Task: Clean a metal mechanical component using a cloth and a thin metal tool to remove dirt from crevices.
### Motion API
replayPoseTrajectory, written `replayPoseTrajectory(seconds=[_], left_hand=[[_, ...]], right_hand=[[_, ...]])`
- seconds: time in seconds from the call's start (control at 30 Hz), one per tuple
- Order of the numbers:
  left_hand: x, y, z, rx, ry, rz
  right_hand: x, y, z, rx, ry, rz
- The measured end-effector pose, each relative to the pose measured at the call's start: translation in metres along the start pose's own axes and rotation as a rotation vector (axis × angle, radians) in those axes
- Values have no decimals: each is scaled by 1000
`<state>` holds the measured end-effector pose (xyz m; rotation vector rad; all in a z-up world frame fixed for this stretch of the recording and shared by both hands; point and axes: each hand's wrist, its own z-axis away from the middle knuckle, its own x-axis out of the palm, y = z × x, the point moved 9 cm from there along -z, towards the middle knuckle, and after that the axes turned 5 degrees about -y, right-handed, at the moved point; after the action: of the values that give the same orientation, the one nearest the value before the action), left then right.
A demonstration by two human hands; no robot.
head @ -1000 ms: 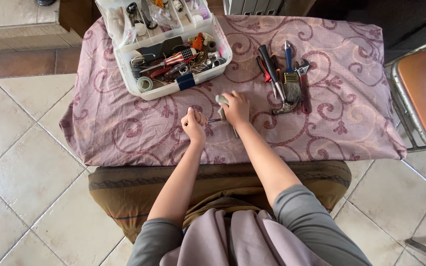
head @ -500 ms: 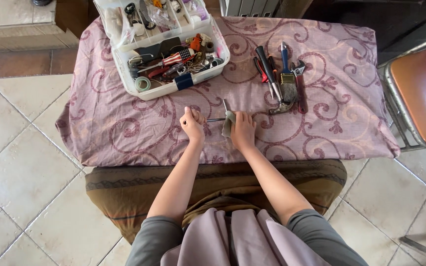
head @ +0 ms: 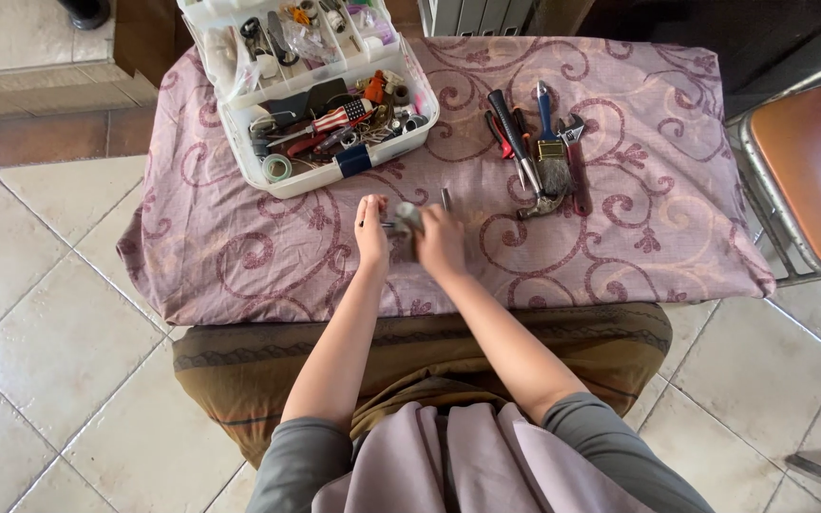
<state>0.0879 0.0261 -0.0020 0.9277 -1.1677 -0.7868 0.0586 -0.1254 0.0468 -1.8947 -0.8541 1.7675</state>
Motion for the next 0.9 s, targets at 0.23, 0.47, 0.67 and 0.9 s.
replayPoseTrajectory(seconds=[0.23,0.47,0.67,0.9], left_hand=[[-26,-16,10,-162,44,-187],[-41,-60,-2,-314,-55,-255],[1,-50,6,-297,-258,-411],[28,54,41,-135,-257,-936]], right_hand=[[-48,50,15,115,56,321],[-53,50,9,226,86,241],[-68,55,4,274,157,219],[-84,47,22,162,203,150]])
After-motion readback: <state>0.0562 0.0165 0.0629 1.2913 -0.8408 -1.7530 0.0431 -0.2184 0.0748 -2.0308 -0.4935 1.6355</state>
